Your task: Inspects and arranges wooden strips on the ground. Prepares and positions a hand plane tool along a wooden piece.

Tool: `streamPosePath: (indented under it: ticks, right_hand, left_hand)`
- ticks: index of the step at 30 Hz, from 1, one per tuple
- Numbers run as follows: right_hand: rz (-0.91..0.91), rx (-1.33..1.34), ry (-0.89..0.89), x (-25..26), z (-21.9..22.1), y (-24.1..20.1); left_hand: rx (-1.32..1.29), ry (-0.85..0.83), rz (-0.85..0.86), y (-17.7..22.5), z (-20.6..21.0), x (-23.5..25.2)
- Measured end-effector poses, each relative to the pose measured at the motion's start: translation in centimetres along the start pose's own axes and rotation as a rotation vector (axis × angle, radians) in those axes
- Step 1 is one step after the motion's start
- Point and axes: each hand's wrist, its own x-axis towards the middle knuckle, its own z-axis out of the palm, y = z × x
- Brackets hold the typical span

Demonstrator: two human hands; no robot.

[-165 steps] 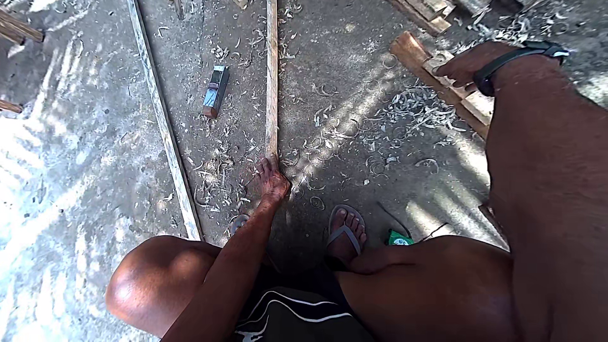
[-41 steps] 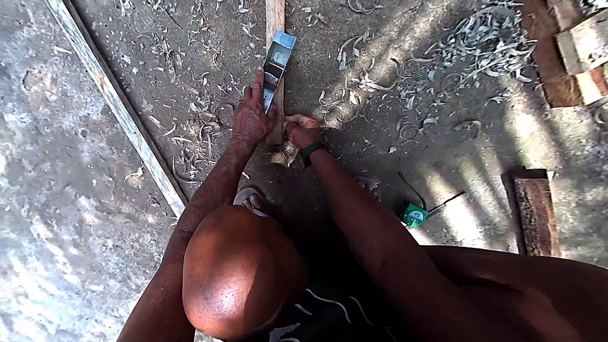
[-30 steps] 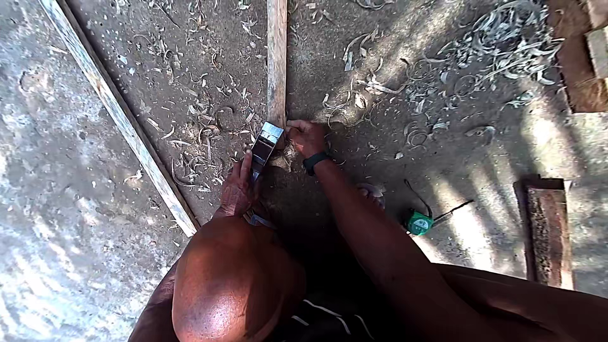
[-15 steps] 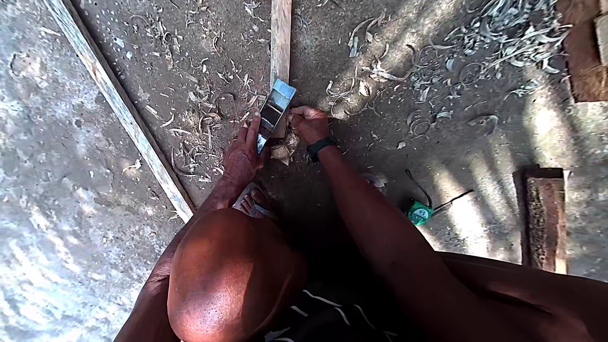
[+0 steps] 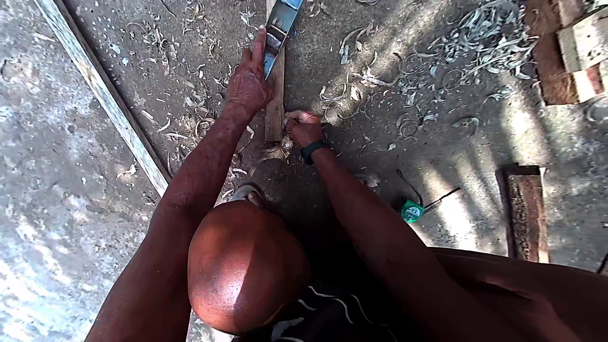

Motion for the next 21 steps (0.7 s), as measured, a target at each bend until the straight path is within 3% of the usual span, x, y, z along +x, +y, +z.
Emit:
streamPosePath:
  ticks: [3, 7, 9, 11, 15, 21]
  right_hand:
    - [-0.013, -0.047, 0.03, -0.2, 0.3, 0.5]
    - [0.017, -0.111, -0.016, 0.1, 0.0, 0.4]
    - [-0.009, -0.123, -0.007, 0.0, 0.0, 0.6]
    - [-0.043, -0.134, 0.009, 0.0, 0.0, 0.5]
    - [-0.031, -0.152, 0.008, -0.5, 0.1, 0.3]
    - [0.021, -0.178, 0.028, -0.4, 0.1, -0.5]
  left_hand:
    - [-0.013, 0.004, 0.037, -1.2, 0.7, -2.9]
    - [0.01, -0.049, 0.061, -2.6, 3.2, -12.6]
    - [0.028, -0.021, 0.07, -3.2, 4.4, -14.8]
    - [0.046, -0.023, 0.063, -3.2, 4.5, -12.5]
    - [0.059, -0.07, 0.036, -0.6, 0.8, -2.3]
    - [-0.056, 0.086, -0.104, 0.9, -3.9, 9.7]
